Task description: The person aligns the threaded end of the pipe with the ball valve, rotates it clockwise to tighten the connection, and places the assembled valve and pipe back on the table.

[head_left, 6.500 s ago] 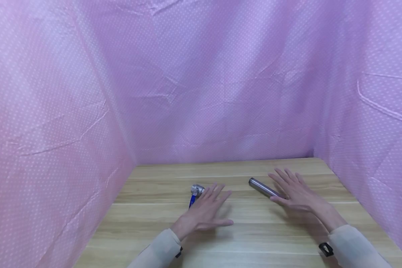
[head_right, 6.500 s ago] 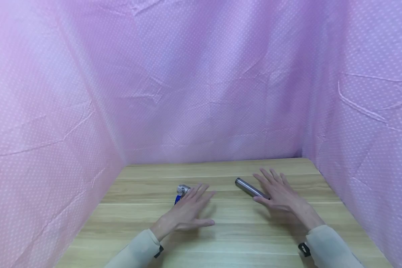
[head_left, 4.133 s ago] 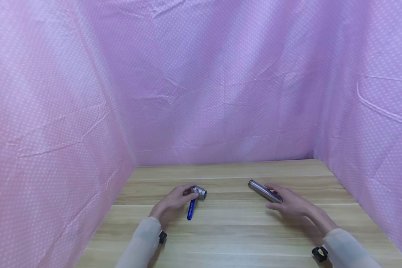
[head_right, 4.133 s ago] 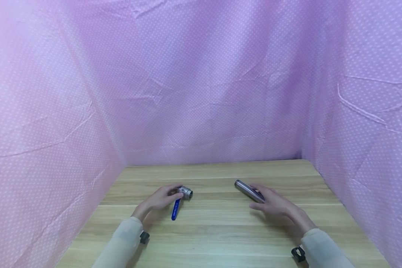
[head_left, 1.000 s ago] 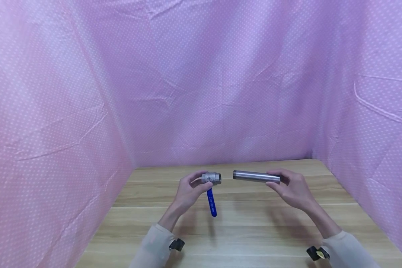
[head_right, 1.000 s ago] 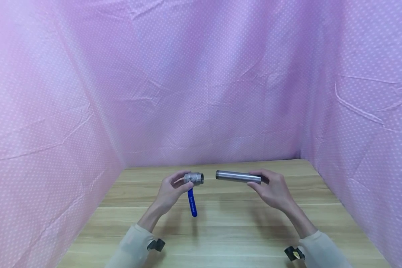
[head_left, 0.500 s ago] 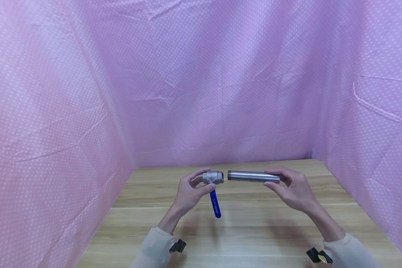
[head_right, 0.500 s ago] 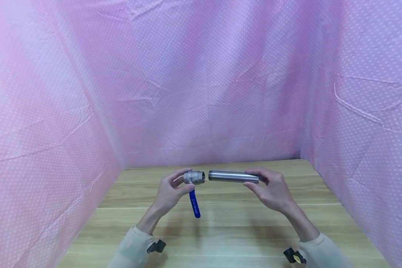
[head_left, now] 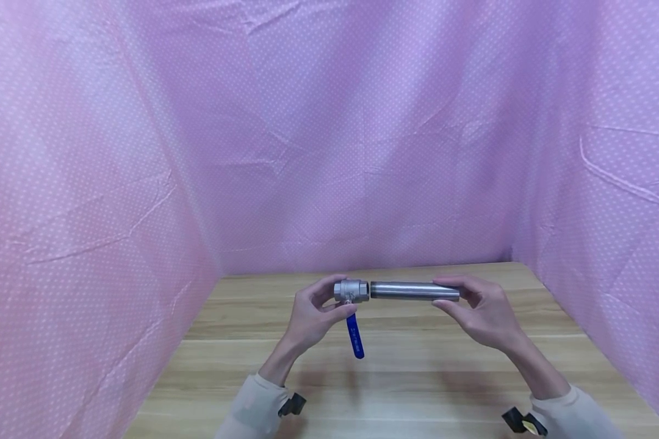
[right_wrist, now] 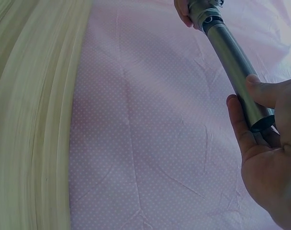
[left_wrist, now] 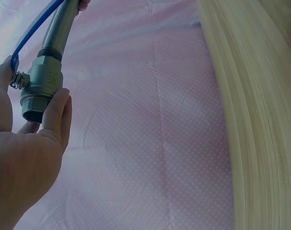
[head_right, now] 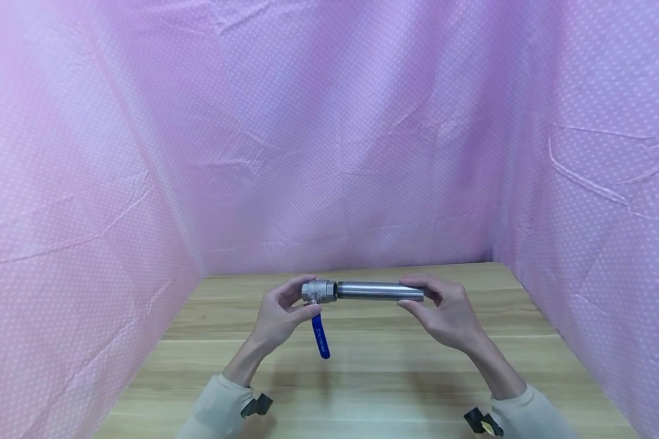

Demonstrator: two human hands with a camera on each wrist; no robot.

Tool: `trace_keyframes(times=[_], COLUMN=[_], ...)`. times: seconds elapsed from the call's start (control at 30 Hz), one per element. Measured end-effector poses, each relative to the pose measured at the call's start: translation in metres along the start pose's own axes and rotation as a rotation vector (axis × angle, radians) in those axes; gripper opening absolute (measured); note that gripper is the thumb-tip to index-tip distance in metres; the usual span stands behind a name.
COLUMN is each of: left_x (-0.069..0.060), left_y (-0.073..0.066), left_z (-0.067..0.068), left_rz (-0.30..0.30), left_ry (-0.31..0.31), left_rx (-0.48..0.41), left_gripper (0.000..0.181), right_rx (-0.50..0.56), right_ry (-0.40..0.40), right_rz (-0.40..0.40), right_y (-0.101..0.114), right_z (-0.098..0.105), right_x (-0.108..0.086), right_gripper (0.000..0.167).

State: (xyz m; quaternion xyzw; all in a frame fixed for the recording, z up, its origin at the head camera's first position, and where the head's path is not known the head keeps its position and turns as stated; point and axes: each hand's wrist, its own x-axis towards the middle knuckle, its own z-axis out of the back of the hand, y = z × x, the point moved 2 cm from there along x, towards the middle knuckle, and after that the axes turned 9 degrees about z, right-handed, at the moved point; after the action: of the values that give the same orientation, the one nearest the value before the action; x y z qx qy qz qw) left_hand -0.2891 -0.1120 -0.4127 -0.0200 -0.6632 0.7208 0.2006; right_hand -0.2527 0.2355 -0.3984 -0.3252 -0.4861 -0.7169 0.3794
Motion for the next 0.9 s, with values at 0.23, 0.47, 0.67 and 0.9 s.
trace_keyframes(times=[0.23, 0.47, 0.67, 0.9], left_x=[-0.003, -0.004, -0.005, -0.008], left_y=[-0.004, -0.008, -0.011, -0.015], left_z=[-0.001, -0.002, -0.002, -0.002], left_rz=[-0.025, -0.055, -0.078, -0.098], left_ry=[-0.005, 0.001, 0.007, -0.010], left_rx=[-0.009, -0.020, -0.008, -0.006], left_gripper=[0.061, 0.063, 0.066, 0.065], right_rx=[-0.021, -0.010, -0.002, -0.045], right_ry=[0.000, -0.002, 0.003, 0.001], right_rz=[0.048, 0.094, 0.064, 0.040], right_y=[0.005, 0.009, 0.010, 0.009], right_z=[-0.001, -0.003, -0.002, -0.001], right_x=[0.001, 0.004, 0.005, 0.005], right_gripper=[0.056, 0.059, 0.058, 0.053])
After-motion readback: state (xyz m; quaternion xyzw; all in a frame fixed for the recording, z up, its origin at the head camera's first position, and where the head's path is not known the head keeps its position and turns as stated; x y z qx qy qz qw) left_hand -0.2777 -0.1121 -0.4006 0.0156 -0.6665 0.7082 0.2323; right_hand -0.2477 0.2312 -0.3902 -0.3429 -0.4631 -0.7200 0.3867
